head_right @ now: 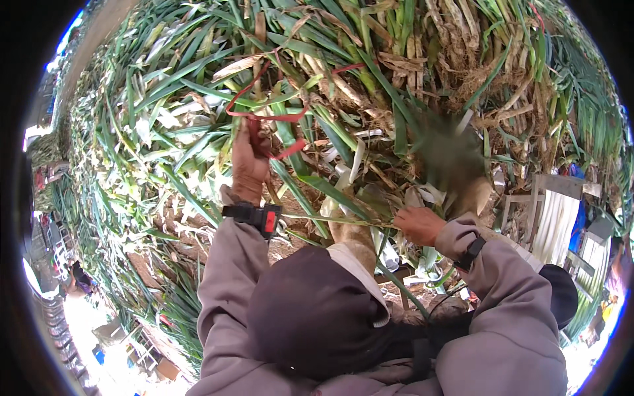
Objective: Peeling the outer skin of green onions and placing the cleaned onions into a packing box.
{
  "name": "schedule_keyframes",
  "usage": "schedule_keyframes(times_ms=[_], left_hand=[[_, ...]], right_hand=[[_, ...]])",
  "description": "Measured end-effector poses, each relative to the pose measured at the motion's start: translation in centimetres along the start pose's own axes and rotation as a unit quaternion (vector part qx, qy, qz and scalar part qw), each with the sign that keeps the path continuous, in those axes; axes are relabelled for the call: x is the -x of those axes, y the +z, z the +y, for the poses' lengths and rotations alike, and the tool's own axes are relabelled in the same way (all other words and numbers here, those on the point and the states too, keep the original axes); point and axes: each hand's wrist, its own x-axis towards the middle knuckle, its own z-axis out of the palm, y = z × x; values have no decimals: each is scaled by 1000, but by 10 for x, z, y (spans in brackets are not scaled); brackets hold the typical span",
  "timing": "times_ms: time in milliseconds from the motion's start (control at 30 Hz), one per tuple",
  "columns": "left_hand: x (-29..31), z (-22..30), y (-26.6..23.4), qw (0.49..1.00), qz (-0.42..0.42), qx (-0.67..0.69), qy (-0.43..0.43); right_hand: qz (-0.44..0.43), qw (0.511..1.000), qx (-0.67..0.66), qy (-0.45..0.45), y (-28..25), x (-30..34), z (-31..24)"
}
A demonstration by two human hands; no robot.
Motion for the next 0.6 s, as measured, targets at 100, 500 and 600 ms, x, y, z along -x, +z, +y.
schedule_keyframes(times_ms=[100, 500, 600], left_hand=[[54, 106, 17, 993, -68, -71, 66], [314, 366, 70, 934, -152, -56, 319], [324, 382, 2, 926, 54, -180, 327]], right_hand=[[10, 1000, 8, 5, 6, -9, -7], [-8, 996, 68, 52, 6, -10, -42], [41, 997, 5, 59, -23, 9, -48]])
